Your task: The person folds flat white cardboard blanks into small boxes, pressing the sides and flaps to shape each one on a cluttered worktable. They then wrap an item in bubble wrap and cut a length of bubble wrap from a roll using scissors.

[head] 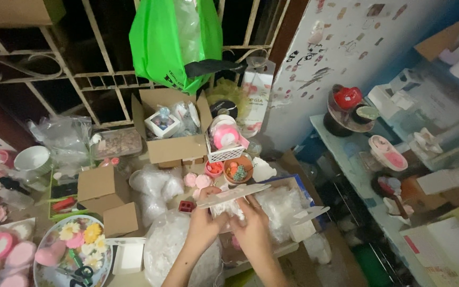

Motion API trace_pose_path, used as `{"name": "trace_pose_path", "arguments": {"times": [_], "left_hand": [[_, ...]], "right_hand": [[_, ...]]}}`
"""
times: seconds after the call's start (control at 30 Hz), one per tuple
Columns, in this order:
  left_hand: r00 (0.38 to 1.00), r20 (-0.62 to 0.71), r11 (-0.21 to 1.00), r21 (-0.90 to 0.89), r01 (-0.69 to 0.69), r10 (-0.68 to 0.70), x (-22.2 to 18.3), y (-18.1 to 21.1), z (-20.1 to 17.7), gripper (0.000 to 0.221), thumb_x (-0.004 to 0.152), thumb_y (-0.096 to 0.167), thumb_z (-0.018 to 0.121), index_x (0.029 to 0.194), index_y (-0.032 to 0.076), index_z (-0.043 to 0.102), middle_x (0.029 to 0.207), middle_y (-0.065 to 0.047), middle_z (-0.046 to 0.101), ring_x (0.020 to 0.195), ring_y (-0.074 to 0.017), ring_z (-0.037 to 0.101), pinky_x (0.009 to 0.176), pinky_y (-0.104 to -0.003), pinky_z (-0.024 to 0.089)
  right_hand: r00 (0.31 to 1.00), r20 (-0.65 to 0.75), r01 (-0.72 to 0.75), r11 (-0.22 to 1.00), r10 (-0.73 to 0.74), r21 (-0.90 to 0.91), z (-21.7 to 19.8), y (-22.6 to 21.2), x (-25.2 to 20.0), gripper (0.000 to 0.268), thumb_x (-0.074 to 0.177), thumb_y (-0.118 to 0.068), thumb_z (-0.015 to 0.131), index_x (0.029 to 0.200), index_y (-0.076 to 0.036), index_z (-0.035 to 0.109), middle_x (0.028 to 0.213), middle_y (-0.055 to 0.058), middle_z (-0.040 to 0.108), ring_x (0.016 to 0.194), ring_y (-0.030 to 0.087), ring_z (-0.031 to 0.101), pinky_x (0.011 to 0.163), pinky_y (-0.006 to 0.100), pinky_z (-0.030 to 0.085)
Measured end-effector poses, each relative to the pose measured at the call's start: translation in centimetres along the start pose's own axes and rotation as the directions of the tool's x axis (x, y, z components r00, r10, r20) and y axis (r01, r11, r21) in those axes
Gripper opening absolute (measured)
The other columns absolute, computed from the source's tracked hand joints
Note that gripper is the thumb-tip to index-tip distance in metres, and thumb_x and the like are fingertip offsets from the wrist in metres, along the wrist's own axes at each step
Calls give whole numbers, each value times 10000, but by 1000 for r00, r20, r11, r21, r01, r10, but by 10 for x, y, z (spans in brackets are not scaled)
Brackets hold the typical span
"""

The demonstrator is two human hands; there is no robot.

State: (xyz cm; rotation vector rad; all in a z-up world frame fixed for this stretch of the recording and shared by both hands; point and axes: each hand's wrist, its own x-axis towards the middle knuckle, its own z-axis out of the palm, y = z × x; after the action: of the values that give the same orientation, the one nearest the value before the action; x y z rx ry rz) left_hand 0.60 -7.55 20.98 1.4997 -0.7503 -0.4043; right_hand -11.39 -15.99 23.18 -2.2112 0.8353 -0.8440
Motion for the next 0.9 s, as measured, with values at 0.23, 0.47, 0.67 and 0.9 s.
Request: {"name": "trace_pose_path", "arguments": {"times": [0.23,0.47,0.67,0.9], "left_hand": [[992,-71,993,31,111,-109,3,25,5,379,819,17,632,1190,84,593,919,-134,747,686,-258,689,638,-359,532],[988,39,984,103,144,-148,3,19,4,425,820,-40,569,1229,79,567,874,-144,715,681,-274,692,660,-356,538],[974,221,997,-75,-29,45,9,-10,-3,585,759,-84,616,1310,49,471,1152,-175,656,1032,-269,678,867,-329,528],[897,345,927,-147,344,-278,9,5,-5,659,778,-58,568,1402,83,407,1206,-135,653,989,-250,715,678,-358,636]], "right_hand": [[991,-79,-85,966,107,245,-5,-13,0,231,833,-42,705,1051,-55,782,1358,238,608,1132,349,722,703,360,660],[998,-36,48,997,-50,-67,0,17,2,315,772,21,709,1082,13,758,1168,234,700,972,393,698,814,428,567],[996,-84,5,999,-8,-33,-4,11,5,348,803,35,637,1143,7,705,1213,211,700,1005,367,714,811,394,589],[988,74,-154,946,139,285,-14,2,4,364,811,10,652,1161,-68,711,1136,129,737,952,248,739,754,356,596]]}}
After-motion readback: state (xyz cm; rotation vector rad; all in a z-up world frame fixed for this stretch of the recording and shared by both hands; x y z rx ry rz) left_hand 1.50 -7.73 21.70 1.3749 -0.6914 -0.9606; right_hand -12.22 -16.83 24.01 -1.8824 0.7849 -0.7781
